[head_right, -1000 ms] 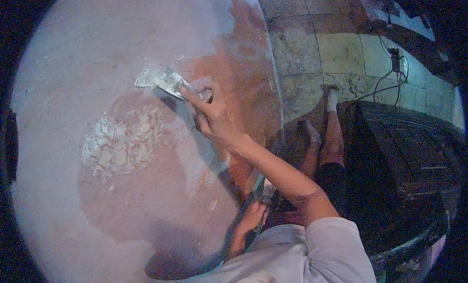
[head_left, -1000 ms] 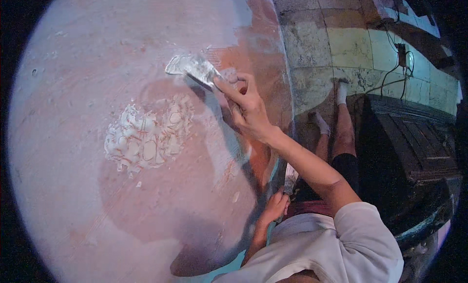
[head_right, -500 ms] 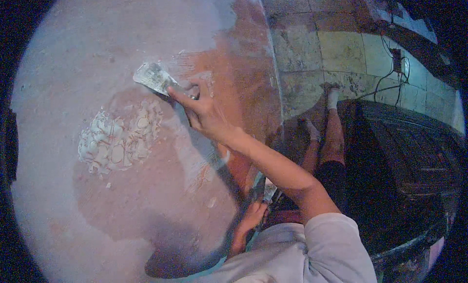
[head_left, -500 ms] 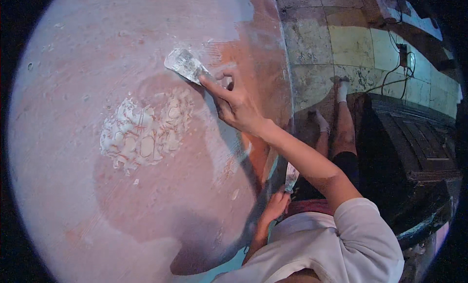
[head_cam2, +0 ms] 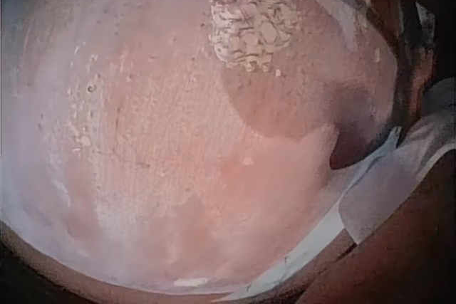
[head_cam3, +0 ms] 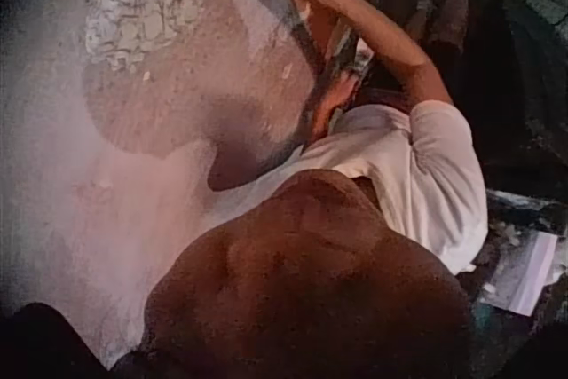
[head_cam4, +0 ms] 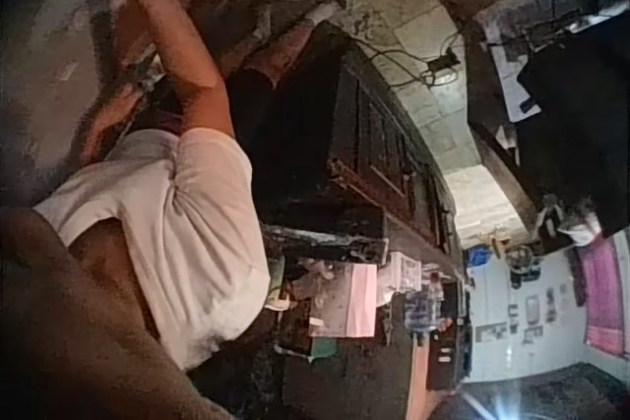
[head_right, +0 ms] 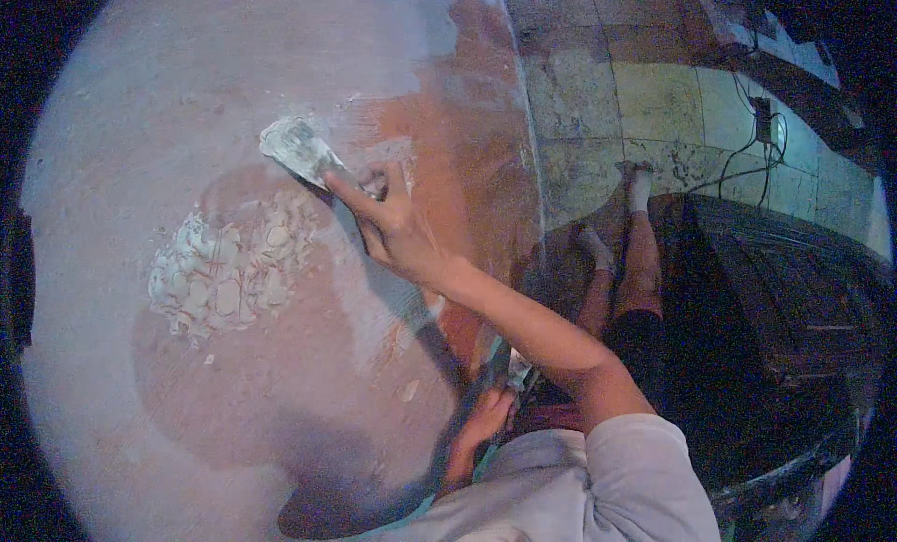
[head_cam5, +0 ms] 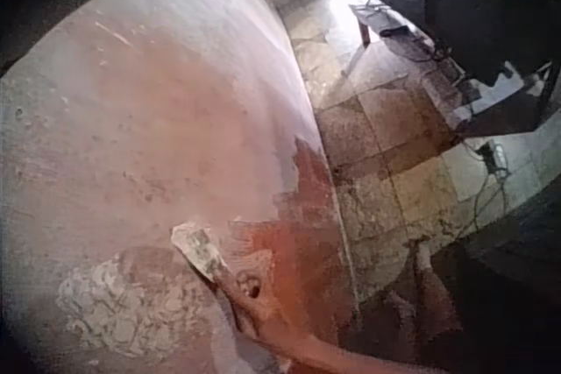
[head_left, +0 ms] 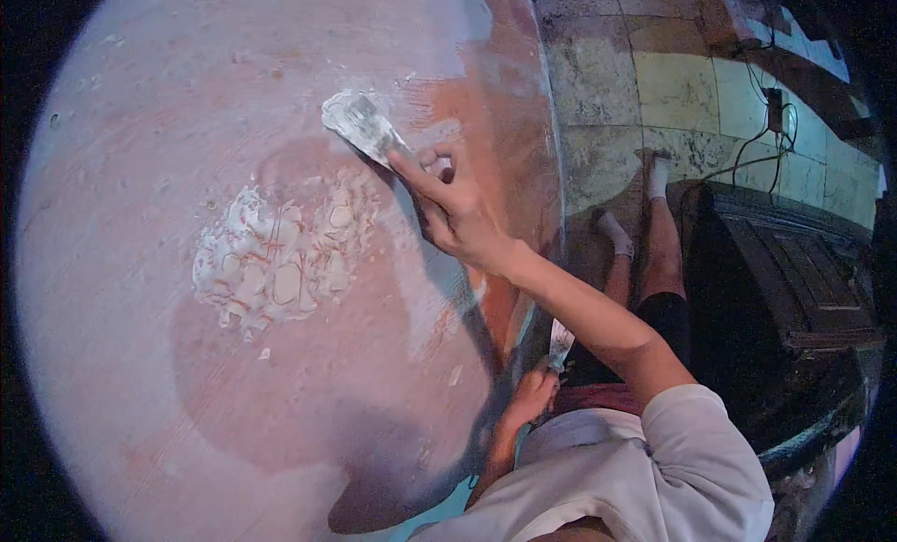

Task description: The person applies a white substance to a damaged area of a wall using two spatulas.

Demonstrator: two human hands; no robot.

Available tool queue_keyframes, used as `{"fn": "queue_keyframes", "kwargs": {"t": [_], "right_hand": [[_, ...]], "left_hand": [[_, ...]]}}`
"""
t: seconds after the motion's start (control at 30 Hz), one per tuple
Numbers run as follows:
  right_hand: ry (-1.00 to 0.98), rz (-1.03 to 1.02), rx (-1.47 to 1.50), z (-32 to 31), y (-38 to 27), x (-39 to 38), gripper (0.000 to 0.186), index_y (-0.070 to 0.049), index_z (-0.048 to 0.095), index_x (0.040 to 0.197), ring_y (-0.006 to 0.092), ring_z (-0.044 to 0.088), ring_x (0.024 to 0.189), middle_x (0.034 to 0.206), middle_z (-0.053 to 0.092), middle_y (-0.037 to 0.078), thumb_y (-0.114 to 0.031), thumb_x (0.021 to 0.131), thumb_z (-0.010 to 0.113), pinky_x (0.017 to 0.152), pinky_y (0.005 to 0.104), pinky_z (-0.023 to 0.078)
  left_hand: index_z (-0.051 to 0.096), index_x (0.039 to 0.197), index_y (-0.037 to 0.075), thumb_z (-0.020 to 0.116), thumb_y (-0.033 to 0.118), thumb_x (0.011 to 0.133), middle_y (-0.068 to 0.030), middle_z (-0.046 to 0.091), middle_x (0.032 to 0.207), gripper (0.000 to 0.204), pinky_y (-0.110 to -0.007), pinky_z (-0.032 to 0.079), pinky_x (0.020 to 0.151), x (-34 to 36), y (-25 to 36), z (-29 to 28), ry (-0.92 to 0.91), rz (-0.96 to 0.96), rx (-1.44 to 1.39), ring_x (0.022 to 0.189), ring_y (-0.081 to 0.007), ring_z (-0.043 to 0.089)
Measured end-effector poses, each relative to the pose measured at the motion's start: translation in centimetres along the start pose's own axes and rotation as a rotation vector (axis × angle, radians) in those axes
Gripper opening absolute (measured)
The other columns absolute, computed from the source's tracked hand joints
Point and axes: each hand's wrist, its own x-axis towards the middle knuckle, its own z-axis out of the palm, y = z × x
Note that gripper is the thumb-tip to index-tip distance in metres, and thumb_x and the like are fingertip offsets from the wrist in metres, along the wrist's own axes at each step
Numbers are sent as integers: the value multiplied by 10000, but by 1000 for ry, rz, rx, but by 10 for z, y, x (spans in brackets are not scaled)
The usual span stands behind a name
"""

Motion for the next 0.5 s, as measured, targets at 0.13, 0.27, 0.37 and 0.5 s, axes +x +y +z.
{"fn": "queue_keyframes", "kwargs": {"t": [0.13,0.27,0.37,0.5], "right_hand": [[-36,-76,-107,-21,-7,3,635,-165,513,1301,279,497,751,1004,444,195,84,719,557,672,327,436],[35,-51,-76,-16,-8,19,547,-132,563,1255,238,478,833,970,481,142,75,749,559,676,286,422],[8,-71,-115,-9,1,8,542,-132,564,1254,233,487,799,991,470,136,65,749,567,676,285,422],[-33,18,-84,-32,-13,-7,542,-133,558,1257,210,495,801,955,484,140,55,749,578,659,290,429]], "left_hand": [[452,957,-12,384,207,930,-85,515,603,231,-356,457,471,0,7,-8,-70,-6,1,465,-205,552],[444,955,-14,378,196,931,-78,513,620,222,-349,456,459,-2,21,-6,-86,-32,30,455,-200,546],[442,958,-17,377,185,928,-81,520,634,214,-347,456,457,-4,30,-7,-54,-52,13,452,-199,545],[444,973,-20,380,178,926,-83,523,637,213,-341,455,452,1,4,-9,-73,-74,-93,444,-197,539]]}}
